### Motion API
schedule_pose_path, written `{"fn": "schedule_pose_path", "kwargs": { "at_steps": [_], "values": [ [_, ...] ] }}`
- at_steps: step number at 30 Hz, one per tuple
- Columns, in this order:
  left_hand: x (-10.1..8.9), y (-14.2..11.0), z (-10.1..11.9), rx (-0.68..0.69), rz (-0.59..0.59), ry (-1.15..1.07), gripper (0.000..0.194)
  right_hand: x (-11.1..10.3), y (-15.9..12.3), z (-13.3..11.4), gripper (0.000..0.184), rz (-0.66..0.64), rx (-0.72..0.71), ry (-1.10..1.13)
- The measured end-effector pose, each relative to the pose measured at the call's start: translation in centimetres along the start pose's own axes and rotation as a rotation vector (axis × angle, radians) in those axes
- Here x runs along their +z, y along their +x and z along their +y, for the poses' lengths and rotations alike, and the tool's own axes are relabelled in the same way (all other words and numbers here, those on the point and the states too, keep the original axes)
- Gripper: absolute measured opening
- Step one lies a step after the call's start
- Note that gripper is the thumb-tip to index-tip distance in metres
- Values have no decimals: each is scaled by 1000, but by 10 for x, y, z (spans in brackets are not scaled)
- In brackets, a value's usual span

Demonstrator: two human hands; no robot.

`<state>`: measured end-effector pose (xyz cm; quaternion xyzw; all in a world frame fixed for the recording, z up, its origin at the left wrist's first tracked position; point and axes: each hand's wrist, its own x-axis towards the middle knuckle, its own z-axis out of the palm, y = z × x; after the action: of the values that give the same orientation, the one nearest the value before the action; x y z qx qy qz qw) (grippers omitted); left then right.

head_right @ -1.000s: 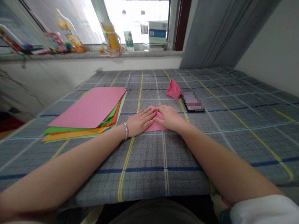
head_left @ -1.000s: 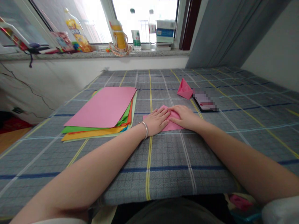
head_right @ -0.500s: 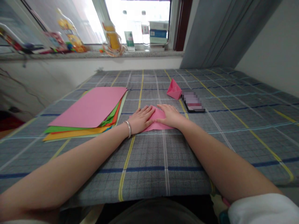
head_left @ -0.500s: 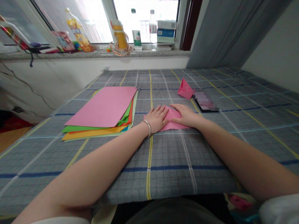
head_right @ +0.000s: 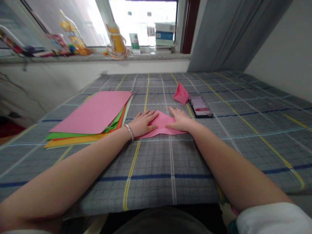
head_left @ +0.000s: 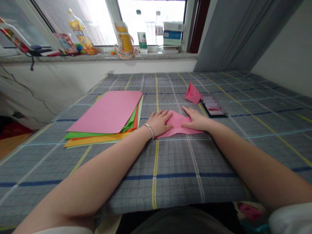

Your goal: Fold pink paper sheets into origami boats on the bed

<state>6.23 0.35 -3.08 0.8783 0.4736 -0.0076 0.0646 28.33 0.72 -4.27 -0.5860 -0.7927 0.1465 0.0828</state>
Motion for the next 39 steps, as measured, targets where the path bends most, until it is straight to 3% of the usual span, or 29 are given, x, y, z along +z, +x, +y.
{"fn": "schedule_pose_path", "kwargs": {
  "at_steps": [5, 11, 19, 28, 39],
  "values": [
    [-10, -7, -11, -25, -51, 1, 70, -5, -4, 16, 106, -47, 32, 1],
    [-18, -11, -21, -34, -101, 39, 68, -10, -9, 33, 99, -63, -65, 34],
    [-29, -19, -41, -42, -202, 84, 69, -17, -14, 35, 95, -118, -37, 10],
    [-37, -21, -48, 11, -274, 60, 72, -21, -18, 38, 93, -163, -44, 26],
    [-36, -23, -60, 39, -258, 28, 71, -19, -15, 46, 95, -154, -73, 81]
  ]
}}
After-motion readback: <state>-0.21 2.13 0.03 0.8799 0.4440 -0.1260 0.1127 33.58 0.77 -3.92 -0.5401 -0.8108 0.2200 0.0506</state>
